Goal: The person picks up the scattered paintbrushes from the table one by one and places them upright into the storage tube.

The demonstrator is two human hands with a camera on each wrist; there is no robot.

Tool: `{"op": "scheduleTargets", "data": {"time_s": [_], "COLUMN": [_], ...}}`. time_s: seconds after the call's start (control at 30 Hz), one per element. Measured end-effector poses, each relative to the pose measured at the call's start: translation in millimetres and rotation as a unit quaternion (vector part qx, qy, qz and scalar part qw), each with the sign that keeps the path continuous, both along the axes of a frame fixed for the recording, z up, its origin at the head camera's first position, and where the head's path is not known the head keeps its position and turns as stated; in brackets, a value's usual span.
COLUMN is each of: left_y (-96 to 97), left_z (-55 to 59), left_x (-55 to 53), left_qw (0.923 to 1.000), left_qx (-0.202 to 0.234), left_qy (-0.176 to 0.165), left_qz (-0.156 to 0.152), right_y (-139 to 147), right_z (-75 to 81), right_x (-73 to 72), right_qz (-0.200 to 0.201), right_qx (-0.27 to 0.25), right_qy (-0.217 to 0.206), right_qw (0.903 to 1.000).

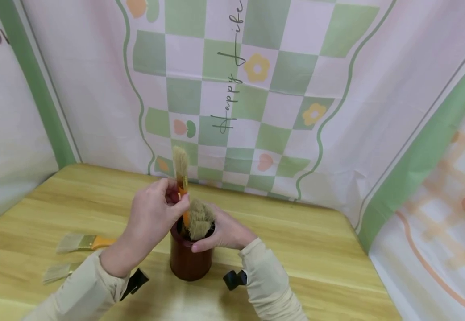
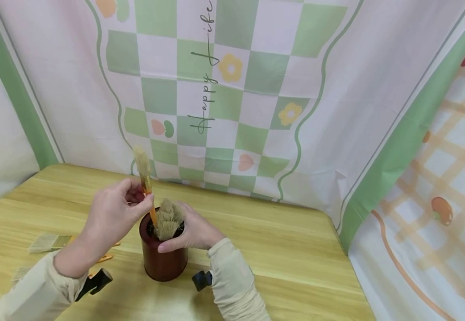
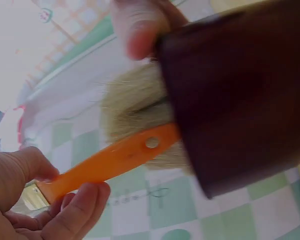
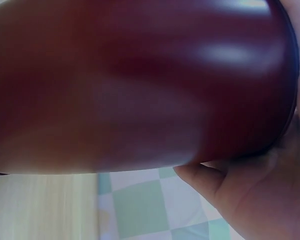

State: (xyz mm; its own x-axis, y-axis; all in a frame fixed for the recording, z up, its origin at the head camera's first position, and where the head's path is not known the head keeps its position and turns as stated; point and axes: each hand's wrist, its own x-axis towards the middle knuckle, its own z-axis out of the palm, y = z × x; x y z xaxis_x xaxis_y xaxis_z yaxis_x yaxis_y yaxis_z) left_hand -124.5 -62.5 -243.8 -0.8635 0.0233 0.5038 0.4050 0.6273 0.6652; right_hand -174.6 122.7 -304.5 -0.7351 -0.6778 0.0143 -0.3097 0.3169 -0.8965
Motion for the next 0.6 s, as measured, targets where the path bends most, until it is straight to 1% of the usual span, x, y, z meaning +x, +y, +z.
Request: {"op": "scheduleTargets", "data": {"time_s": [0.1, 0.23, 0.33, 0.4, 0.47, 0.53, 0.6], "left_y": [-1.7, -2.0, 0.0, 1.1, 0.7, -2.0, -6.9], "left_z": [-6.9, -15.7, -19.0, -20.4, -21.9, -23.4, -23.8], "left_x": [-2.6, -3.4, -2.5, -2.2, -2.2, -1.8, -0.9], "left_qw": [0.9999, 0.9996, 0.9988, 0.9982, 0.9977, 0.9966, 0.9943], "left_qx": [0.002, -0.006, -0.015, -0.023, -0.027, -0.028, -0.026], "left_qy": [0.012, 0.024, 0.040, 0.040, 0.024, -0.008, -0.045], "left_qz": [-0.005, -0.012, -0.023, -0.037, -0.057, -0.077, -0.093], "right_y": [0.6, 0.7, 1.2, 1.4, 1.1, 0.1, -0.8], "right_z": [0.8, 0.6, -0.3, -1.1, -1.9, -2.1, -2.1], "right_x": [0.0, -0.5, -1.2, -1.6, -2.3, -2.9, -3.5], "right_qz": [-0.013, -0.017, -0.014, -0.007, 0.005, 0.027, 0.037], "right_qx": [0.011, 0.015, 0.004, -0.007, -0.019, -0.034, -0.040], "right_qy": [0.006, 0.009, 0.001, -0.008, -0.012, -0.018, -0.024], "right_qw": [0.9998, 0.9997, 0.9999, 0.9999, 0.9997, 0.9989, 0.9982]}}
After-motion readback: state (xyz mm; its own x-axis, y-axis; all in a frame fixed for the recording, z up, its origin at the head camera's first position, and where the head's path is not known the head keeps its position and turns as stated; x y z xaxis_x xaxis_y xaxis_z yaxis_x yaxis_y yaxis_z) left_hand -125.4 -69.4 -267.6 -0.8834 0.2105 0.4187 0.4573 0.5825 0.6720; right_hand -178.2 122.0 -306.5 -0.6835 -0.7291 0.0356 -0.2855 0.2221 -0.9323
